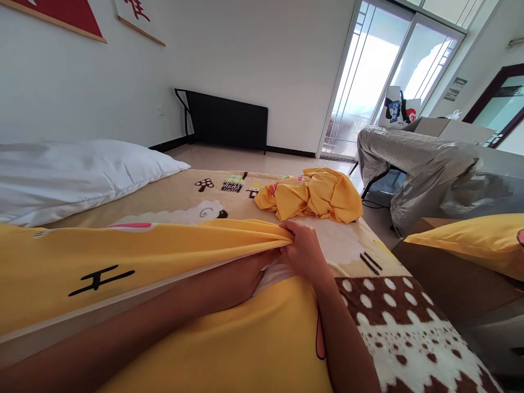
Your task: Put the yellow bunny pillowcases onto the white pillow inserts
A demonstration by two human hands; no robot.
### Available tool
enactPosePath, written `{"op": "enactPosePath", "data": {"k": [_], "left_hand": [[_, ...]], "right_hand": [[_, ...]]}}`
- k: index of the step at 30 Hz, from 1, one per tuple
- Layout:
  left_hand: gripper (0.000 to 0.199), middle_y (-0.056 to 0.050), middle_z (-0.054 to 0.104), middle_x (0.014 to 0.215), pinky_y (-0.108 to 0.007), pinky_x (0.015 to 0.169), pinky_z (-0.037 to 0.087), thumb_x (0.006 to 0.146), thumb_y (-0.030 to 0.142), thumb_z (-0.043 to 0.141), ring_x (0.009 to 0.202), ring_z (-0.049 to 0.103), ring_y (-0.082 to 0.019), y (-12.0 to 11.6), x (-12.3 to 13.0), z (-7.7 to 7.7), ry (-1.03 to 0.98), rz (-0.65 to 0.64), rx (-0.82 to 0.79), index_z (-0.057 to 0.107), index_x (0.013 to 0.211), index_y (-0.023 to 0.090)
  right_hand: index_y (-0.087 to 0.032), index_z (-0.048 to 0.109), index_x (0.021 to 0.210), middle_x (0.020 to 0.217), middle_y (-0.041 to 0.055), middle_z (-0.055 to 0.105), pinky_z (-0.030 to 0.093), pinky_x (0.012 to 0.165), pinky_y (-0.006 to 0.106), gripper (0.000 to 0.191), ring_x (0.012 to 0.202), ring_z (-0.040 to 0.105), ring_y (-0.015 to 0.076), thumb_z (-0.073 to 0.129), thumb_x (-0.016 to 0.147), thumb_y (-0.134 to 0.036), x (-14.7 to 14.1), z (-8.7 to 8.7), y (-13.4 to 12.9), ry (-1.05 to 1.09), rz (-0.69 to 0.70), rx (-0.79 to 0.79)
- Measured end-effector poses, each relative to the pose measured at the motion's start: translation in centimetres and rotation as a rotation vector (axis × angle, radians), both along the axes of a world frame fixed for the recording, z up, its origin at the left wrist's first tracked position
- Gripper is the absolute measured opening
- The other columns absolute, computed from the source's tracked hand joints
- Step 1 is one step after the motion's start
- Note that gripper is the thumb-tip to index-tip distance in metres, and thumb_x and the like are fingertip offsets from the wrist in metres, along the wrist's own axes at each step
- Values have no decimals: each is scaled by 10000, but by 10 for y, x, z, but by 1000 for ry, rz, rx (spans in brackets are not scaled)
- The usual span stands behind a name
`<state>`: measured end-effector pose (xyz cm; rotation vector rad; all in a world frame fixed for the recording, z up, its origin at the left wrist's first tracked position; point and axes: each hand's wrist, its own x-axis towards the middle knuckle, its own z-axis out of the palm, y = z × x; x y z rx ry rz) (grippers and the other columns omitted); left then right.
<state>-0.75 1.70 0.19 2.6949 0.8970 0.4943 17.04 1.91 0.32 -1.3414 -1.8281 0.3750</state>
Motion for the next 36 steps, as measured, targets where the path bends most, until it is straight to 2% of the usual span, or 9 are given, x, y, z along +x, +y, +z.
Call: {"op": "enactPosePath", "data": {"k": [3,8,11,16,21,26,28,31,36], "left_hand": [[471,-38,422,1422,-400,1123,285,849,211,416,1286,403,-238,-2,1,3,6,39,11,433,1318,251],[408,-79,527,1313,-436,1064,351,824,216,429,1189,494,-272,-4,3,4,59,131,-30,511,1224,223],[372,-77,523,1316,-426,1063,352,831,224,423,1183,496,-264,-4,3,3,46,130,-17,534,1186,223],[423,-14,457,1395,-368,1111,298,867,212,400,1260,432,-217,-3,1,2,-37,50,23,471,1279,277],[392,-2,485,1368,-377,1085,334,882,238,389,1228,463,-223,0,1,4,-43,53,14,501,1254,296],[390,-37,495,1353,-410,1081,342,884,255,370,1216,469,-236,3,5,1,-33,76,-7,496,1252,255],[377,-57,517,1327,-435,1078,341,871,256,376,1196,484,-253,3,7,0,-3,104,-6,523,1217,230],[372,-74,532,1308,-441,1063,353,861,250,378,1187,490,-270,3,8,0,33,138,0,542,1192,215],[366,-79,536,1310,-461,1036,373,864,265,379,1167,513,-293,1,6,0,49,163,-21,542,1189,221]], "right_hand": [[-199,610,745,647,-30,630,353,592,215,245,614,515,137,470,570,-101,-2,1,-1,-55,-56,25],[-220,580,787,670,-32,630,332,608,218,293,608,491,137,438,576,-76,-3,-1,-2,-133,-107,52],[-221,570,783,671,-34,624,335,608,217,278,617,500,137,434,582,-85,-3,-2,-1,-110,-53,41],[-208,584,764,679,-29,626,374,613,216,255,638,530,137,434,589,-100,-2,-4,3,36,30,-6],[-204,614,800,690,-25,628,397,624,228,282,643,540,143,441,602,-103,-1,-7,4,96,123,-50],[-201,637,794,774,17,636,399,691,250,322,765,544,177,452,563,-74,-4,-3,-1,-55,-29,124],[-201,649,792,810,24,645,400,703,246,347,796,549,177,435,555,-63,-7,-1,-4,-67,-17,174],[-198,652,791,756,1,647,387,639,221,344,703,551,150,433,561,-67,-9,-1,-5,-51,8,122],[-192,630,813,705,-18,645,361,614,210,346,655,541,139,425,558,-80,-7,-5,-2,-72,-52,70]]}}
